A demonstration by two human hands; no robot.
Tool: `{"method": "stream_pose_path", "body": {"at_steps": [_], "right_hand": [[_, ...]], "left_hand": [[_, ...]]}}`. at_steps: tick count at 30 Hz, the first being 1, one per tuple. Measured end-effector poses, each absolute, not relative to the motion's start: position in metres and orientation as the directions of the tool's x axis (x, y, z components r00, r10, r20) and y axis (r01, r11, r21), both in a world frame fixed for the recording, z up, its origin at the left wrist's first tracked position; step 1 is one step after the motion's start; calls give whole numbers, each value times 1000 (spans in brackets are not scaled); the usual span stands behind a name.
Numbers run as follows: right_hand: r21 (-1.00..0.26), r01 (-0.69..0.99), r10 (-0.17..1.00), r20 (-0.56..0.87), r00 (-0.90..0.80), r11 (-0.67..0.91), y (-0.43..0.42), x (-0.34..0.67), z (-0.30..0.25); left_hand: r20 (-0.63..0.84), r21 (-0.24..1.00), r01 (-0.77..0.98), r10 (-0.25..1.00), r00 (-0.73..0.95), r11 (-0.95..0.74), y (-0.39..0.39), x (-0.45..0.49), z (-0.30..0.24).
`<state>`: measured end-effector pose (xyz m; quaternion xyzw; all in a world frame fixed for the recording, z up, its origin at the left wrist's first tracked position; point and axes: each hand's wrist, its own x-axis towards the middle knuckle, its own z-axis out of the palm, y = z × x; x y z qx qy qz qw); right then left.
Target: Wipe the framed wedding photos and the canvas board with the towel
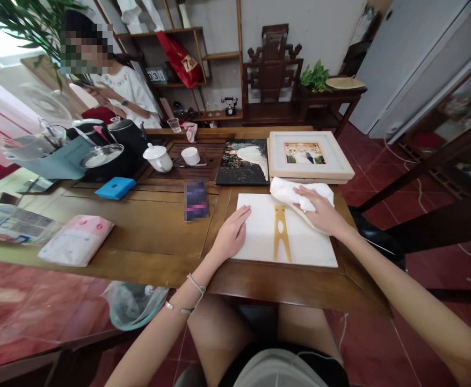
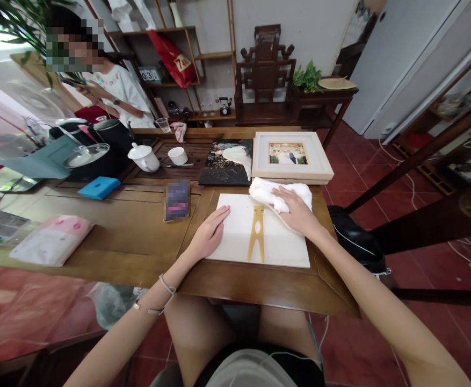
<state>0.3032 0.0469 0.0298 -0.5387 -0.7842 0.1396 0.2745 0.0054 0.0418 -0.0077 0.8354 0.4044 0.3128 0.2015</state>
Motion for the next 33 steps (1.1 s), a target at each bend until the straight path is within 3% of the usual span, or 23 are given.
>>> {"method": "stream_pose_path", "body": {"at_steps": [7,13,18,22,25,29,33], "right_hand": [[-278,851,895,172,-412,446,-26,302,38],[-300,798,836,-7,-549,522,-106,304,59],[-302,830,872,13,-489,469,-69,304,53],[-197,916,937,41,-348,349,-5,301,46],[-101,929,934,19,-357,357,21,299,46],[-14,894,894,15,-448,448,-1,296,46],[-19,858,858,5,-513,513,-65,289,49]], "left_hand": [[359,588,549,799,482,-595,42,5,-9],[362,589,542,795,486,-599,42,5,-9],[366,588,540,794,486,-602,42,5,-9],[377,593,528,789,485,-608,42,5,-9],[371,596,532,793,483,-602,42,5,-10],[369,591,534,791,488,-605,42,5,-10],[357,588,544,796,489,-598,42,5,-10]]}}
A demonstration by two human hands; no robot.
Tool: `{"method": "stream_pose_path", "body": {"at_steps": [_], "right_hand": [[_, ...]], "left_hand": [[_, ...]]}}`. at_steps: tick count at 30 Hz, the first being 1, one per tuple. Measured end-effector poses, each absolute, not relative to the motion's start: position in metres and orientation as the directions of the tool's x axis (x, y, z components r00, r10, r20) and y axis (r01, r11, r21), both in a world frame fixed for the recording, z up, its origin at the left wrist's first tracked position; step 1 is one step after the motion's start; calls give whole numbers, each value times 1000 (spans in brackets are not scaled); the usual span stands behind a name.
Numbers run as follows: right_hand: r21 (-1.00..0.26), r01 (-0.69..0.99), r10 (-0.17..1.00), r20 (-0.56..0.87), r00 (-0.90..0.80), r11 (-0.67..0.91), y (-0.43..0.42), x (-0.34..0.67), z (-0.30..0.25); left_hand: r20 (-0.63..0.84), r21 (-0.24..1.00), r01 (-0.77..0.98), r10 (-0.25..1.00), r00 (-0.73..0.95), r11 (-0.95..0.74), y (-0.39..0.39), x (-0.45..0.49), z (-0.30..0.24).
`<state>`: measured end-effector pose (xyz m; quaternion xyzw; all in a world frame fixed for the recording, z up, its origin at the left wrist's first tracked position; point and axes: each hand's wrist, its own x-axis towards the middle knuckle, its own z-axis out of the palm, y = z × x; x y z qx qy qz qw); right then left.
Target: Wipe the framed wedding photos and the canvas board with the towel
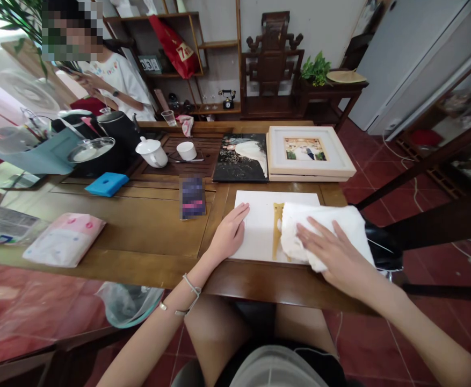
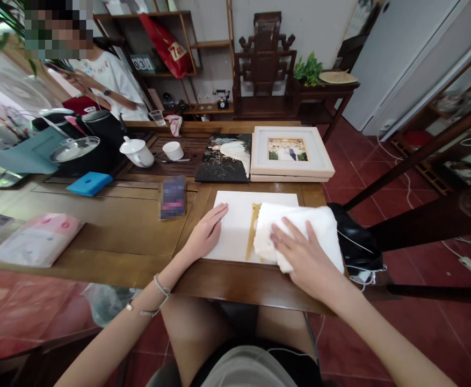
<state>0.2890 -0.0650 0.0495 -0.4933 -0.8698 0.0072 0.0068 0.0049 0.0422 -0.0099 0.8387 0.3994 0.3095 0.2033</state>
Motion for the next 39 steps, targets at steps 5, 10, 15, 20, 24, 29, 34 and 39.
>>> {"method": "stream_pose_path", "body": {"at_steps": [5,10,15,20,24,29,34,39], "right_hand": [[-102,788,789,-39,-613,607,-116,286,61],[-184,793,802,-33,-596,581,-75,303,56],[-178,875,890,15,-455,450,13,311,46],[-165,894,906,-7,-423,416,48,312,50],[-152,870,881,4,-474,469,0,309,50],[-196,818,829,-42,-558,540,-92,300,57],[-277,783,790,-113,-603,558,-114,300,69],[-320,813,836,-101,-539,486,-51,309,63]], "left_hand": [[359,594,539,796,487,-598,42,5,-9],[350,585,553,800,488,-593,42,6,-9],[359,586,543,793,492,-602,43,5,-11],[357,590,543,796,488,-598,43,5,-11],[360,590,542,795,488,-599,42,5,-10],[374,600,526,793,481,-602,42,5,-10],[357,597,538,798,486,-595,42,5,-9],[359,586,545,795,490,-600,42,6,-9]]}}
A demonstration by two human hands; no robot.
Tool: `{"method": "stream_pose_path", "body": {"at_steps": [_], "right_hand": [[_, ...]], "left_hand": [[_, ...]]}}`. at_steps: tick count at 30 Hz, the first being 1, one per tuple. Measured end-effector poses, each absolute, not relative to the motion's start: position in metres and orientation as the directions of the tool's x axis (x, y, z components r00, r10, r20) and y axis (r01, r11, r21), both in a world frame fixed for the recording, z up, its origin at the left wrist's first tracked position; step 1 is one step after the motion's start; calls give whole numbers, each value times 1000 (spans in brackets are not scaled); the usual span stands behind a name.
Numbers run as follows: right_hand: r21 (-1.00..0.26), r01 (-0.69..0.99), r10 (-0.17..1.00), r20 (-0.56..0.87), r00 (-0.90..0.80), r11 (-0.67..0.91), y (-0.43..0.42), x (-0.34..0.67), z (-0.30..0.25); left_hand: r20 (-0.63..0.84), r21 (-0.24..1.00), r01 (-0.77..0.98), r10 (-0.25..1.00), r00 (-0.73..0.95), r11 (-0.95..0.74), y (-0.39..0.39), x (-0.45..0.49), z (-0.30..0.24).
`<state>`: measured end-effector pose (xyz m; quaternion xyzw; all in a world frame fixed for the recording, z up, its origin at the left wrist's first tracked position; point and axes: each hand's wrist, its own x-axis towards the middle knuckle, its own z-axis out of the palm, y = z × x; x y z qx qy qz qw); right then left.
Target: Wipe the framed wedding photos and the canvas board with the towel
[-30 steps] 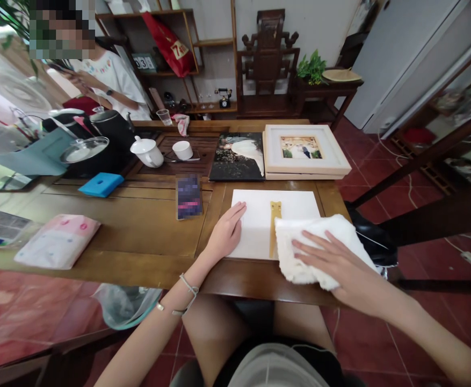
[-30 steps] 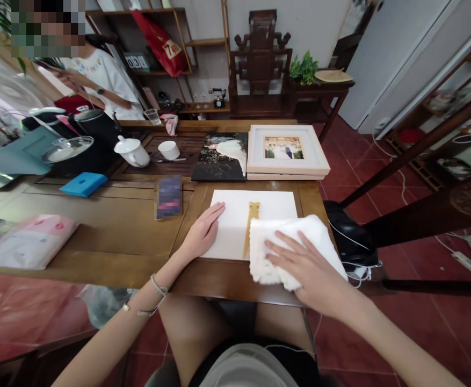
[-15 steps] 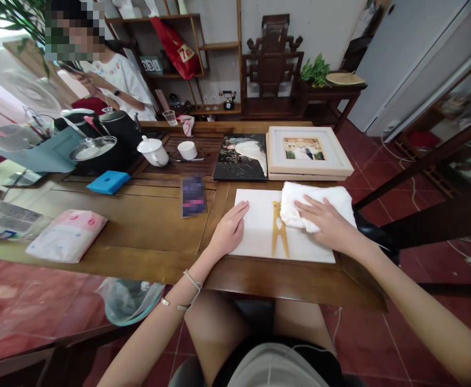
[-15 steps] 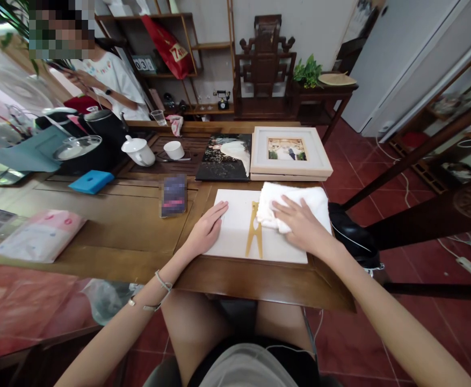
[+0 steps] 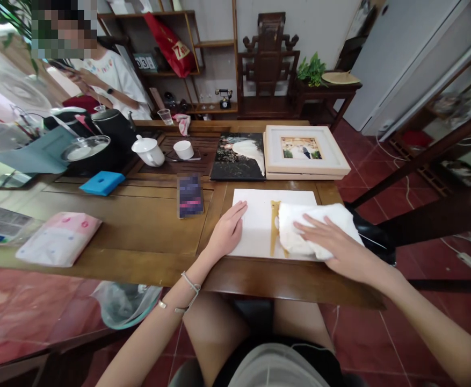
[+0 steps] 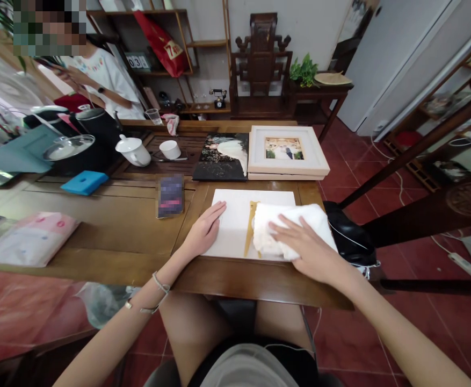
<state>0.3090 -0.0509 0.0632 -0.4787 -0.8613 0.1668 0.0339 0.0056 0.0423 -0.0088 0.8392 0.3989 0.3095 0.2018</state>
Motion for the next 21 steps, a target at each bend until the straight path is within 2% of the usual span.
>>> {"method": "stream_pose_path", "body": {"at_steps": [4,8,12,21], "right_hand": [[-312,853,887,-62,-457,417,13,305,55],[-339,867,905,-88,-417,366,52,288,62],[-271,888,902,-123,-414,371,69,249,73],[-176,900,910,-40,-412,399,72,166,70]], "left_hand": [[367,582,543,791,489,-606,42,5,-9],[362,579,552,796,486,-600,43,5,-10],[378,577,543,789,485,-610,44,5,-12],[389,567,542,782,488,-620,43,5,-8]]}}
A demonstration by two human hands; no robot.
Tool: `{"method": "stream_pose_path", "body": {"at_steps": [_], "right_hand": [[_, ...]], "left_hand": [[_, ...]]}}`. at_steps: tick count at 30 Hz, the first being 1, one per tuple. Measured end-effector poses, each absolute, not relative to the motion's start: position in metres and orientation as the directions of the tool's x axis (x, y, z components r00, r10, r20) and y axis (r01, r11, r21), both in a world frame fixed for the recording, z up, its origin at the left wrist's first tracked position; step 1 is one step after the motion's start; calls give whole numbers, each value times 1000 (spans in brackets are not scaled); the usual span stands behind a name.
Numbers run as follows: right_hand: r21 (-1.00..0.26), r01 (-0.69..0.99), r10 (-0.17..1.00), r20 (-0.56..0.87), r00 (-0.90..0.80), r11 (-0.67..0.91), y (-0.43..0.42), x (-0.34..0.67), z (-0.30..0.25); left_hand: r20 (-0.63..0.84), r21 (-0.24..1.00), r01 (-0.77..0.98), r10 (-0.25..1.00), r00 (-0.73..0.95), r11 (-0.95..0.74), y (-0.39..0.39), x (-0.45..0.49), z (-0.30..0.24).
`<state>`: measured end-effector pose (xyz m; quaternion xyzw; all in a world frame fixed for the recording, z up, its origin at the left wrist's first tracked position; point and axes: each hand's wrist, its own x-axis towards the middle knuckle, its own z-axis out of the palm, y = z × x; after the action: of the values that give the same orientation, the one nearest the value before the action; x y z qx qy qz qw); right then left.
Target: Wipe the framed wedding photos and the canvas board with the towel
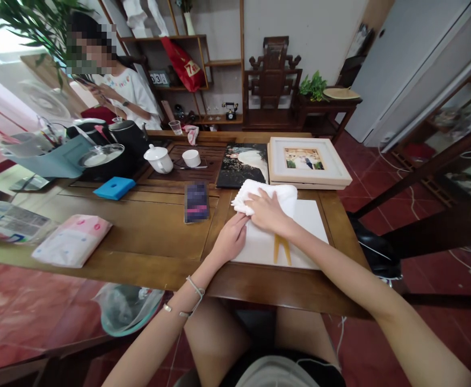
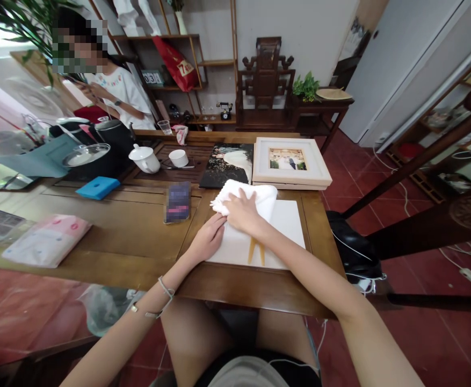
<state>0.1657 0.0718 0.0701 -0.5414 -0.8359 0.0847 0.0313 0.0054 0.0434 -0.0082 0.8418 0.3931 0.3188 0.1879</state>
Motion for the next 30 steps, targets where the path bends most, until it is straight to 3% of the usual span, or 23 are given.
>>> {"method": "stream_pose_path", "body": {"at_steps": [9,14,20,30], "right_hand": [[-31,965,965,41,-260,261,38,242,52],[-60,986,986,66,-153,157,33,269,51],[-103,965,970,30,-240,242,53,217,63],[-14,943,941,59,-332,334,65,181,64]], "left_hand": [[389,574,533,780,491,-622,43,4,-12],[388,575,534,781,489,-620,44,4,-13],[386,569,544,785,485,-616,43,5,-12],[401,560,542,778,484,-626,44,5,-12]]}}
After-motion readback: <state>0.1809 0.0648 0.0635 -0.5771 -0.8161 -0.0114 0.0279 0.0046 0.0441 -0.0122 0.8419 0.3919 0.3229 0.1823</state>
